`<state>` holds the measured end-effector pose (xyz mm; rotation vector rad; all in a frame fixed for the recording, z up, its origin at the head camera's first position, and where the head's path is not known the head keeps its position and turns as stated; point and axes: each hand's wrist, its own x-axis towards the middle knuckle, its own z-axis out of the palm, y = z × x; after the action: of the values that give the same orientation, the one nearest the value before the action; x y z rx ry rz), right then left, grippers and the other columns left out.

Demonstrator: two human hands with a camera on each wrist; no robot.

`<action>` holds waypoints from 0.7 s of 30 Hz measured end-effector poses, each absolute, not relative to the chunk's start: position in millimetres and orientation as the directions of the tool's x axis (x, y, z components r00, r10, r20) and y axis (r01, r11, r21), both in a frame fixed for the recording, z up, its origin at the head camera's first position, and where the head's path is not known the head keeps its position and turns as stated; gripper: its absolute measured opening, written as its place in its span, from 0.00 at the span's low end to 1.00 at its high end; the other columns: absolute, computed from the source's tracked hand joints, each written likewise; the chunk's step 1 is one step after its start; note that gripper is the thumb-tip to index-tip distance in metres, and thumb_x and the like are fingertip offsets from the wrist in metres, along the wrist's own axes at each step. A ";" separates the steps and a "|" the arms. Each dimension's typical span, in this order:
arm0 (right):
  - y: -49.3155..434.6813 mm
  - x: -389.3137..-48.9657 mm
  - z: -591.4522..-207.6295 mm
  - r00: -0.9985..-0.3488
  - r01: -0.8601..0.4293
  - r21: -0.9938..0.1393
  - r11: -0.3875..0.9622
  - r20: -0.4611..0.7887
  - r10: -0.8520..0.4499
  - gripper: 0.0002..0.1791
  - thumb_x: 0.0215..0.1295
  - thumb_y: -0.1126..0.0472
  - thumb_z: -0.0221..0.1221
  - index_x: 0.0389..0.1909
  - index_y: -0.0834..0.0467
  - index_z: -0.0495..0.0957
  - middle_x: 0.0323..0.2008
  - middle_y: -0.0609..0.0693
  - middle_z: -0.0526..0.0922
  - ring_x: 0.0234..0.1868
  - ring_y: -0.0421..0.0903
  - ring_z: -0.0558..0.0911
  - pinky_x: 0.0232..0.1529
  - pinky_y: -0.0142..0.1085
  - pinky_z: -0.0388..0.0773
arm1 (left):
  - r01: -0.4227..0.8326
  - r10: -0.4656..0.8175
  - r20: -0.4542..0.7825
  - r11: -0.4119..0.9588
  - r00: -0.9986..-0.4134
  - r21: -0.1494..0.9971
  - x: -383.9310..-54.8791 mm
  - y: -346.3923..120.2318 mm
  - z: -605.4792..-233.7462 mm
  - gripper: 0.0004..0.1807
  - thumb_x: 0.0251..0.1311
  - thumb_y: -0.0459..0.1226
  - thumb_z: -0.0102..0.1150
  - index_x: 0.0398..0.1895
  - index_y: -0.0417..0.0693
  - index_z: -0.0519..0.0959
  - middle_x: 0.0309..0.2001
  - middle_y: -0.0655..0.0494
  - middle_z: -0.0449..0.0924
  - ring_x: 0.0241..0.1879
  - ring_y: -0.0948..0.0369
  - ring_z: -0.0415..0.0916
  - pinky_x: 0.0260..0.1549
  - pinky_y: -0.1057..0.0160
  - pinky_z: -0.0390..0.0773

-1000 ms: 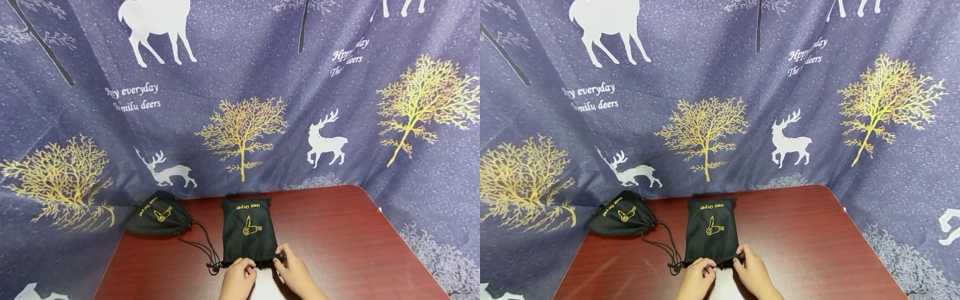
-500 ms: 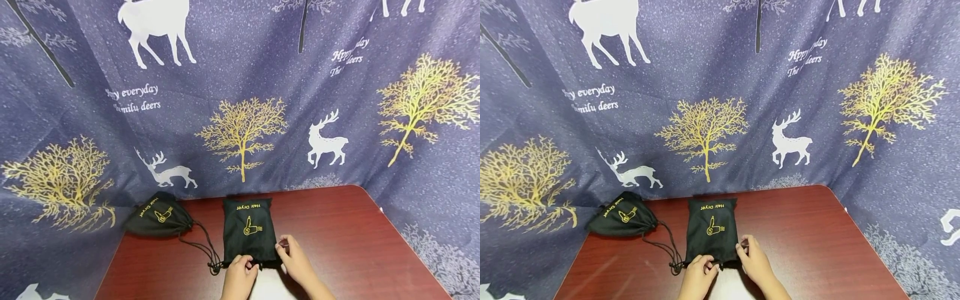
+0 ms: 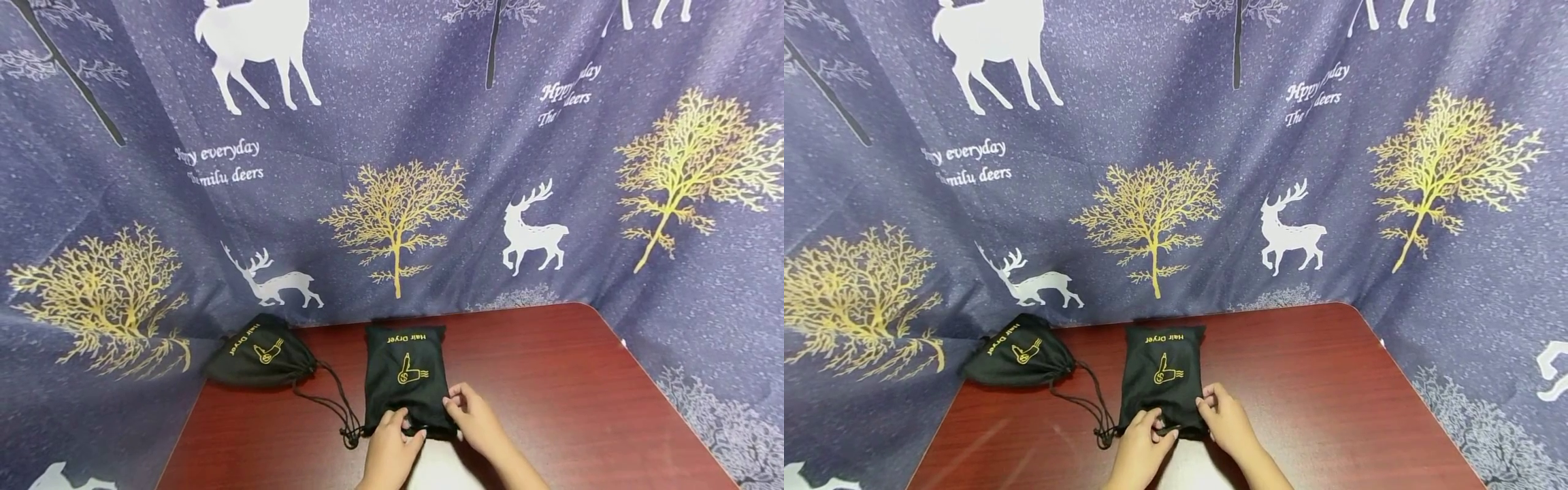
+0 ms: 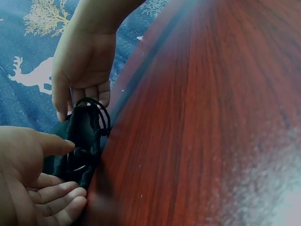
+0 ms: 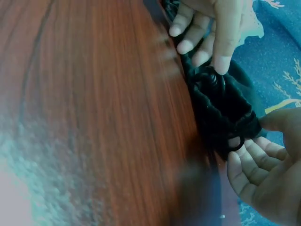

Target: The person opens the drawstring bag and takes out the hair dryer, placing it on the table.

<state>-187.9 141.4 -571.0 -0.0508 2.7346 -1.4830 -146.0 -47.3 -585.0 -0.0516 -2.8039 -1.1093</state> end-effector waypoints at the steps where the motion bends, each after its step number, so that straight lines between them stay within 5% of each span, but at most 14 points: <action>1: 140.4 -187.2 -571.1 -0.999 -0.014 -0.840 0.542 -0.012 -0.044 0.08 0.68 0.54 0.62 0.42 0.53 0.78 0.32 0.43 0.84 0.34 0.36 0.82 0.38 0.32 0.76 | 0.075 -0.014 0.126 0.732 -0.992 0.677 -146.3 -47.5 -584.1 0.28 0.53 0.47 0.73 0.52 0.38 0.81 0.34 0.61 0.73 0.26 0.75 0.66 0.26 0.68 0.70; 14: 131.8 -170.8 -574.7 -0.989 -0.068 -0.891 0.450 0.000 -0.149 0.10 0.72 0.54 0.59 0.41 0.56 0.73 0.31 0.47 0.83 0.23 0.36 0.79 0.24 0.31 0.75 | 0.031 -0.022 0.071 0.749 -0.997 0.662 -148.0 -49.7 -579.8 0.32 0.49 0.45 0.74 0.56 0.41 0.77 0.41 0.55 0.78 0.28 0.71 0.70 0.28 0.65 0.72; 21: 129.5 -162.2 -572.5 -0.982 -0.082 -0.905 0.418 0.002 -0.188 0.10 0.73 0.55 0.58 0.41 0.56 0.70 0.31 0.49 0.82 0.20 0.38 0.77 0.20 0.31 0.76 | 0.048 -0.010 0.084 0.757 -0.996 0.652 -149.3 -51.1 -581.5 0.32 0.47 0.44 0.73 0.55 0.40 0.76 0.44 0.49 0.79 0.37 0.57 0.80 0.36 0.54 0.79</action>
<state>-162.2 129.5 -572.5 -0.2439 2.5601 -1.6253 -149.3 -51.1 -581.5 -0.0306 -2.8667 -1.0672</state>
